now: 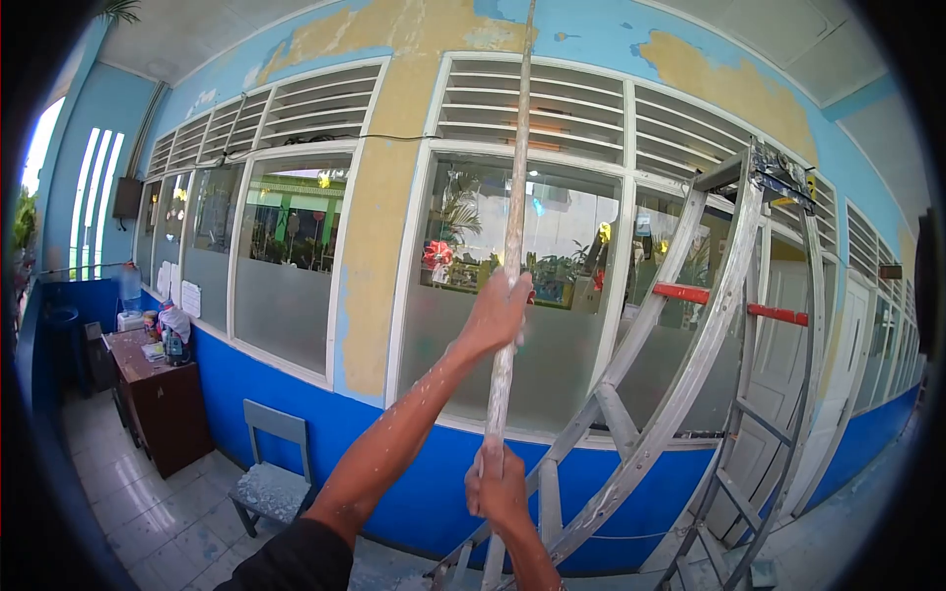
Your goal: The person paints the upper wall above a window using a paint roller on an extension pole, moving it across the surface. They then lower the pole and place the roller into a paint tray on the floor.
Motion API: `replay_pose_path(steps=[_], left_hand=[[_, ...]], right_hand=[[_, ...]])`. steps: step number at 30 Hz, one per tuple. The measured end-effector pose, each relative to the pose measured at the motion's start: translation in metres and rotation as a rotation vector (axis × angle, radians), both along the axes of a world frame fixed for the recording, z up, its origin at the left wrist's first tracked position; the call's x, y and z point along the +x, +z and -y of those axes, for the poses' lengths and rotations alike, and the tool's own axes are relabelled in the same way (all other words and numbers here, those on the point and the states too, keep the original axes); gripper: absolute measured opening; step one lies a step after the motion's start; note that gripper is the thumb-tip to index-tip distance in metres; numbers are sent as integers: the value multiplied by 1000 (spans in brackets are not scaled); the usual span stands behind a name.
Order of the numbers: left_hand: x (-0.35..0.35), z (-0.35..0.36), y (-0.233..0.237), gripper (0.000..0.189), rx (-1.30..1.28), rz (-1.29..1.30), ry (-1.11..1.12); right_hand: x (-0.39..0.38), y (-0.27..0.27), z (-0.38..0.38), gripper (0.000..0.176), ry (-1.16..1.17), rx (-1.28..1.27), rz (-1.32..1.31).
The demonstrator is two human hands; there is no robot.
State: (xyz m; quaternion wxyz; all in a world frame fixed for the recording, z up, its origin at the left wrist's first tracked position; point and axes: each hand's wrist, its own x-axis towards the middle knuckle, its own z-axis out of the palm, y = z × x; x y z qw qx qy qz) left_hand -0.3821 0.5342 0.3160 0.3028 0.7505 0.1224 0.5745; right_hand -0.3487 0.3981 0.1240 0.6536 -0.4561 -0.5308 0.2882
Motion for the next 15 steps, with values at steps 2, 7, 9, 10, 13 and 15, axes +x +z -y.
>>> replay_pose_path(steps=[2,7,9,10,13,15], left_hand=[[-2,3,4,46,-27,10,-38],[-26,17,-118,44,39,18,28],[-43,38,-133,43,-108,-27,-74],[-46,42,-133,43,-151,-47,-94],[-22,-7,-111,40,57,39,2],[-23,-5,-51,38,-50,44,-83]], right_hand=[[3,9,-10,45,16,-1,-36],[-28,-122,28,42,-213,-37,177],[-36,-154,25,41,-363,-4,274],[-37,-151,25,40,-366,15,281],[-29,-96,14,47,-190,-37,150],[-24,-37,-1,44,-169,-26,128]])
